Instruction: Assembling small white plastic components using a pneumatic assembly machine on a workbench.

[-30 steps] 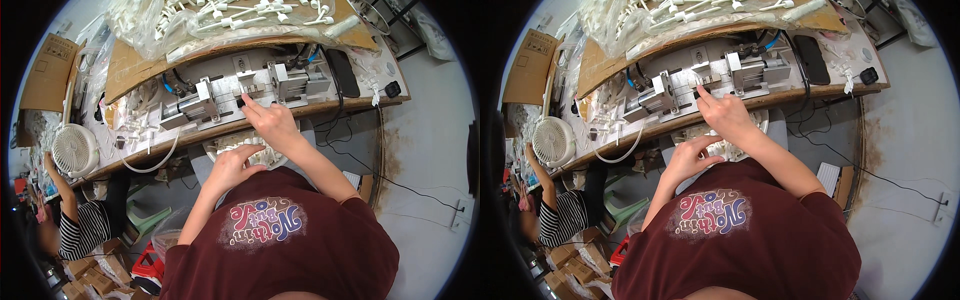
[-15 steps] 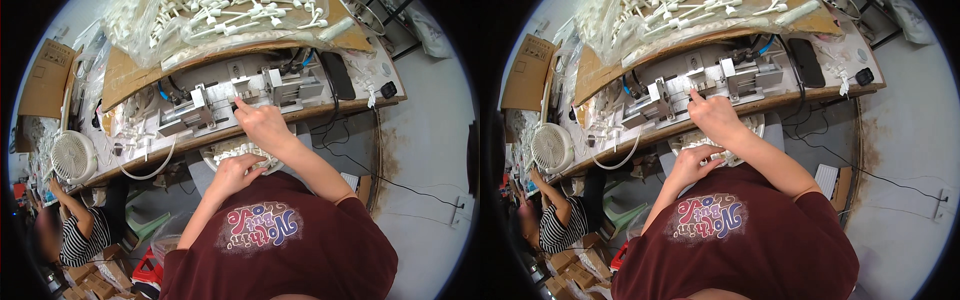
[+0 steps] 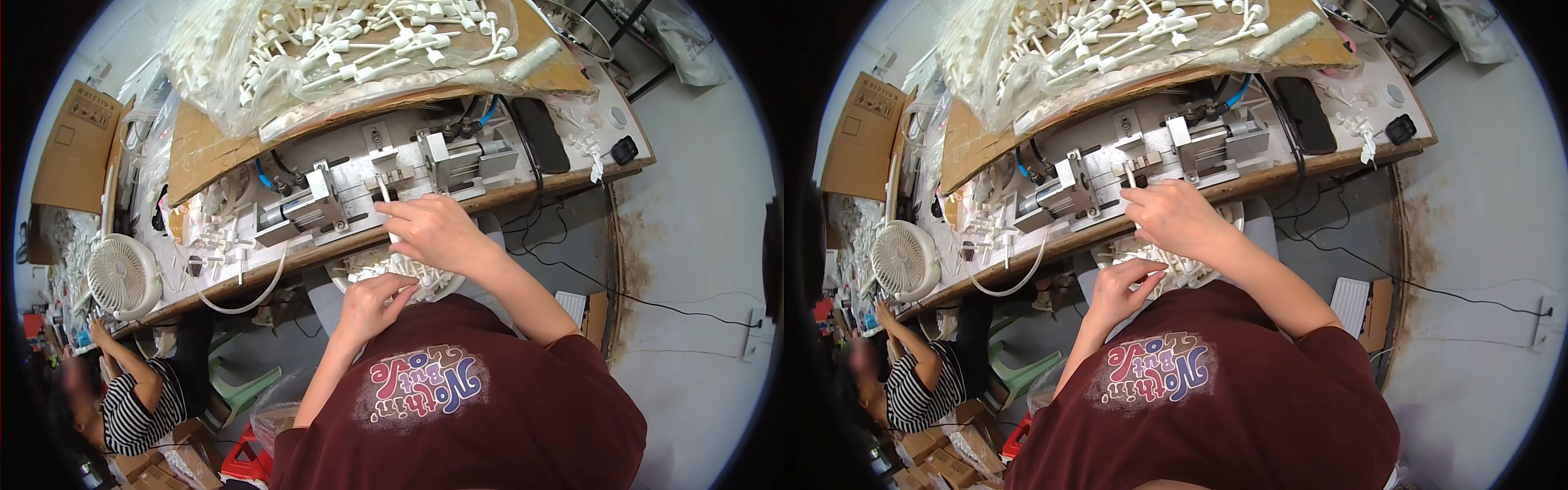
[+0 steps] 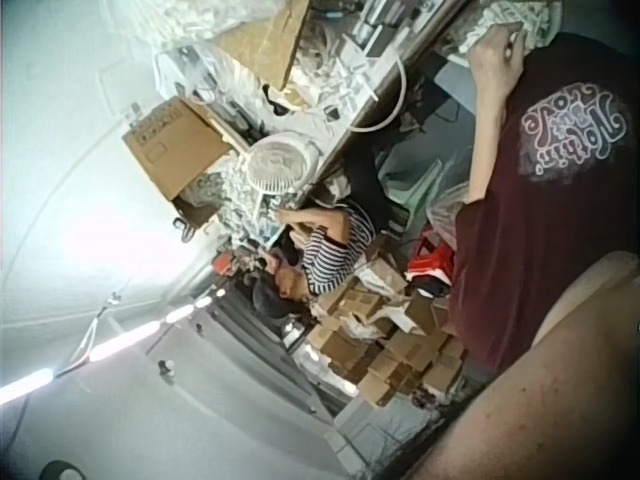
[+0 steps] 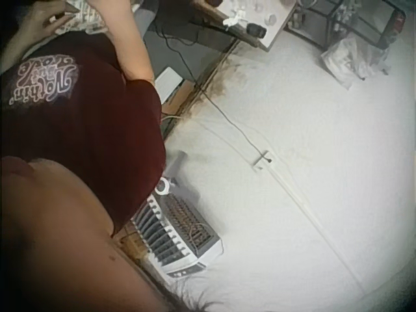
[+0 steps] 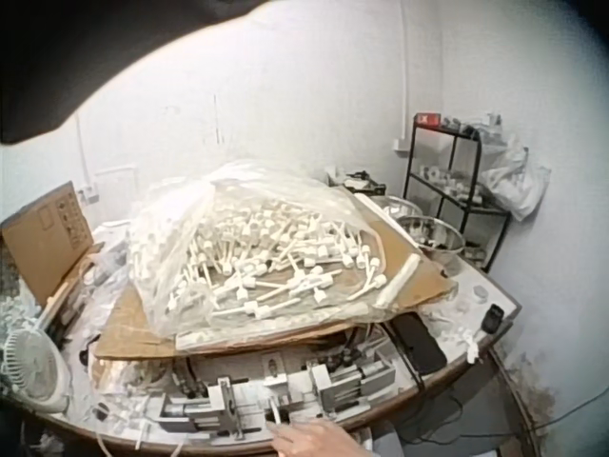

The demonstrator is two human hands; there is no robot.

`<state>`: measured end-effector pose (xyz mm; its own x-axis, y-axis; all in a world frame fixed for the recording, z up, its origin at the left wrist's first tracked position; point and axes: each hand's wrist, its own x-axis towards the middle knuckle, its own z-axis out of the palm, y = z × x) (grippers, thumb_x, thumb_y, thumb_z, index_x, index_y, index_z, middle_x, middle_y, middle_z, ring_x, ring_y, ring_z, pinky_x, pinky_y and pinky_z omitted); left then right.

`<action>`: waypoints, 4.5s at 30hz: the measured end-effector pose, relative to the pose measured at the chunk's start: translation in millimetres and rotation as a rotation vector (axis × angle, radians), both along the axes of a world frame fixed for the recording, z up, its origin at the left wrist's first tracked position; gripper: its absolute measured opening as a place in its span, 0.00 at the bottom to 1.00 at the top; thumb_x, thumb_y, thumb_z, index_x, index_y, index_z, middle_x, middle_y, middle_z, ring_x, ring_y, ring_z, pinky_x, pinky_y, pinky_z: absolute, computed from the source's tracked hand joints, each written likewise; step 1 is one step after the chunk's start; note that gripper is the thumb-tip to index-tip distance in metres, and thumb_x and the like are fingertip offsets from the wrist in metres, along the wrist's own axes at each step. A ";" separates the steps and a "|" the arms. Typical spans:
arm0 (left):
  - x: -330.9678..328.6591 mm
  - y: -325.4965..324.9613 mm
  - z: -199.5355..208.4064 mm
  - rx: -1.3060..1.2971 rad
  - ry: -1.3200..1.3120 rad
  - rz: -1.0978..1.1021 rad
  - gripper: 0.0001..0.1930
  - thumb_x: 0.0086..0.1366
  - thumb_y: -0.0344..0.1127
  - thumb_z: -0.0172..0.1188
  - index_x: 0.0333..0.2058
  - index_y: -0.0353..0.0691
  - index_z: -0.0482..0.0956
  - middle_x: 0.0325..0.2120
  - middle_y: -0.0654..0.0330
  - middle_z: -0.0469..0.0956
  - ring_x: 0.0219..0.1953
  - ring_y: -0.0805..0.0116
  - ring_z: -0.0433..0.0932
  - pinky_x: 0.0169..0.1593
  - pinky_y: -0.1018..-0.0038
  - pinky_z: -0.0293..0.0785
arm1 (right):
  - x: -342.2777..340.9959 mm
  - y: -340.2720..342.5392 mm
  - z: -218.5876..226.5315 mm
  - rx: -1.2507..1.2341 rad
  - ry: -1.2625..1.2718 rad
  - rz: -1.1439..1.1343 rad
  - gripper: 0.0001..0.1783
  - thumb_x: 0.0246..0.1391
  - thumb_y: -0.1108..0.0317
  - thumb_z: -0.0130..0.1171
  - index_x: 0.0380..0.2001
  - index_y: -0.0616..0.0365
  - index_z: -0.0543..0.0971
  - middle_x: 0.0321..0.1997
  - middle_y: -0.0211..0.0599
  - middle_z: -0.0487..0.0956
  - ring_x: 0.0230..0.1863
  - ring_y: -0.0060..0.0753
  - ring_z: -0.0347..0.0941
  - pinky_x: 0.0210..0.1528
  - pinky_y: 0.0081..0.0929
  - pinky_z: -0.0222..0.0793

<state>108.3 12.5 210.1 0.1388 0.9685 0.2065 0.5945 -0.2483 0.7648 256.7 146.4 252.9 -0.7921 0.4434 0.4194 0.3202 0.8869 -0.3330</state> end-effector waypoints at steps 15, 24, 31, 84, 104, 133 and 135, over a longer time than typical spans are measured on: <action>-4.9 -6.1 0.7 0.039 0.055 0.025 0.04 0.57 0.29 0.66 0.33 0.40 0.84 0.29 0.59 0.84 0.27 0.64 0.83 0.29 0.74 0.77 | -17.4 187.6 54.0 0.265 0.125 -0.564 0.26 0.49 0.56 0.64 0.52 0.50 0.76 0.55 0.39 0.74 0.58 0.45 0.68 0.60 0.39 0.65; -5.7 -7.9 0.4 0.069 0.124 0.017 0.04 0.57 0.30 0.66 0.32 0.42 0.84 0.29 0.61 0.84 0.28 0.63 0.83 0.30 0.73 0.77 | -32.0 217.2 60.5 0.139 -0.368 -0.676 0.24 0.55 0.63 0.54 0.56 0.52 0.70 0.58 0.39 0.71 0.63 0.45 0.65 0.61 0.44 0.66; -5.4 -7.3 -0.6 0.094 0.155 0.001 0.03 0.57 0.32 0.66 0.32 0.43 0.84 0.28 0.62 0.83 0.28 0.63 0.83 0.28 0.72 0.77 | -32.9 212.8 55.2 0.051 -0.098 -0.499 0.22 0.55 0.71 0.54 0.53 0.61 0.67 0.56 0.48 0.71 0.57 0.54 0.69 0.57 0.44 0.67; -6.9 74.0 29.8 0.364 0.474 0.269 0.11 0.52 0.29 0.65 0.37 0.39 0.84 0.45 0.61 0.82 0.24 0.66 0.80 0.30 0.73 0.75 | 19.8 -20.0 13.4 -1.575 0.843 -0.149 0.09 0.69 0.62 0.45 0.40 0.56 0.67 0.33 0.50 0.79 0.16 0.22 0.69 0.15 0.15 0.57; -6.8 74.6 27.2 0.309 0.420 0.292 0.11 0.52 0.31 0.66 0.36 0.40 0.84 0.45 0.64 0.82 0.24 0.62 0.81 0.30 0.73 0.78 | 22.6 -26.8 12.6 -1.453 0.693 -0.191 0.14 0.70 0.57 0.40 0.38 0.56 0.68 0.23 0.48 0.78 0.09 0.17 0.59 0.12 0.14 0.53; 0.7 40.9 58.4 0.215 -0.386 0.077 0.17 0.49 0.23 0.68 0.41 0.37 0.84 0.44 0.57 0.79 0.44 0.66 0.80 0.42 0.73 0.78 | 24.4 -28.5 6.2 -1.404 0.636 -0.102 0.19 0.71 0.55 0.41 0.45 0.61 0.70 0.17 0.28 0.70 0.10 0.12 0.58 0.11 0.12 0.51; -6.0 37.6 60.2 0.235 -0.316 0.035 0.17 0.50 0.22 0.67 0.41 0.37 0.84 0.50 0.55 0.79 0.49 0.62 0.80 0.49 0.71 0.77 | 25.3 -23.4 7.5 -1.416 0.735 -0.152 0.19 0.70 0.55 0.44 0.47 0.62 0.73 0.15 0.26 0.68 0.10 0.10 0.54 0.11 0.12 0.49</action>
<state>102.3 50.0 270.3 0.0003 0.8928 0.4504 0.3502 -0.4220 0.8363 282.0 123.0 260.4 -0.5274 0.8401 -0.1266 -0.2205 -0.2792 -0.9346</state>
